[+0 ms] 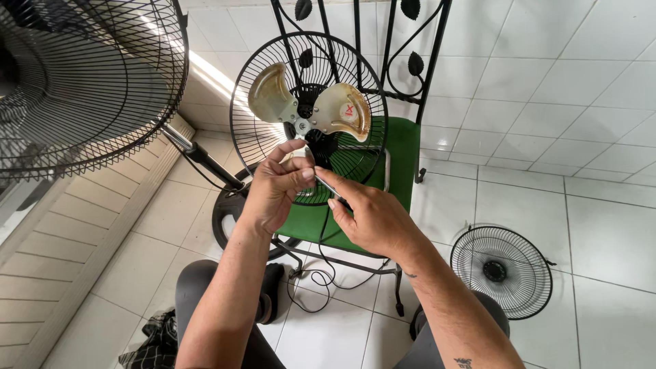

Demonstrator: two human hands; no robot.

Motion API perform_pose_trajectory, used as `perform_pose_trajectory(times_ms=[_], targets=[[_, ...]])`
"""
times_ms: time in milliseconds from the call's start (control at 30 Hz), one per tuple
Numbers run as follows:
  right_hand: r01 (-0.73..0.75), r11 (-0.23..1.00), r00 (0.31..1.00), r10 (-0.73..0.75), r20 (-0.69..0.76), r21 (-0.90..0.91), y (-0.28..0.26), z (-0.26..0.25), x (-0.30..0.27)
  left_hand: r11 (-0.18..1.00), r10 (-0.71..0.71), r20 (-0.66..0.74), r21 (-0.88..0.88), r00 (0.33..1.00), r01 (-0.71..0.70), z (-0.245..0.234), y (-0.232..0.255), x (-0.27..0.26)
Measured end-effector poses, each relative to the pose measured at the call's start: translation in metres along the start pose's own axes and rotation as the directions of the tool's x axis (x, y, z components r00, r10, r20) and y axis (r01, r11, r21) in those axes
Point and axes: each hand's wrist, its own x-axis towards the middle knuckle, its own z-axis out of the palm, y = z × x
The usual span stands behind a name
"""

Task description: The person disassembles a small electric fan by removing the front grille and fan blades using a screwdriver, then reassembles the fan by reattaching the grille and securing it with screws.

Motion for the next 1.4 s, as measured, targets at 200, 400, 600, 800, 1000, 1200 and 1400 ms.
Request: perform_pose_trajectory(times_ms=[200, 400, 600, 800, 1000, 1200, 1400], targets=[[-0.029, 0.998, 0.999, 0.028, 0.016, 0.047, 0.005, -0.002, 0.000, 0.999, -0.042, -0.075, 0.009, 0.996, 0.043, 0.011, -0.004, -0.004], [-0.035, 0.997, 0.999, 0.034, 0.014, 0.069, 0.003, -0.002, -0.001, 0.995, -0.005, -0.153, 0.095, 0.988, 0.020, 0.013, 0.002, -0.010], [-0.056, 0.998, 0.997, 0.058, -0.058, 0.036, 0.003, 0.001, 0.006, 0.690, 0.352, -0.104, 0.700, 0.930, -0.183, 0.020, 0.006, -0.012], [-0.102, 0.994, 0.979, 0.093, -0.182, -0.038, 0.004, -0.009, 0.013, -0.083, 0.467, 0.274, 0.960, 0.841, -0.266, 0.027, 0.016, -0.017], [-0.215, 0.976, 0.963, 0.209, -0.173, -0.019, 0.009, -0.021, 0.015, 0.118, 0.393, 0.029, 0.990, 0.919, -0.081, 0.039, 0.000, -0.023], [-0.202, 0.979, 0.955, 0.199, -0.220, 0.009, 0.012, -0.032, 0.010, 0.109, 0.444, -0.034, 0.994, 0.896, -0.017, 0.056, -0.006, -0.018], [-0.187, 0.982, 0.953, 0.185, -0.242, 0.015, 0.017, -0.034, 0.004, 0.178, 0.478, -0.108, 0.984, 0.872, 0.024, 0.070, -0.008, -0.010]])
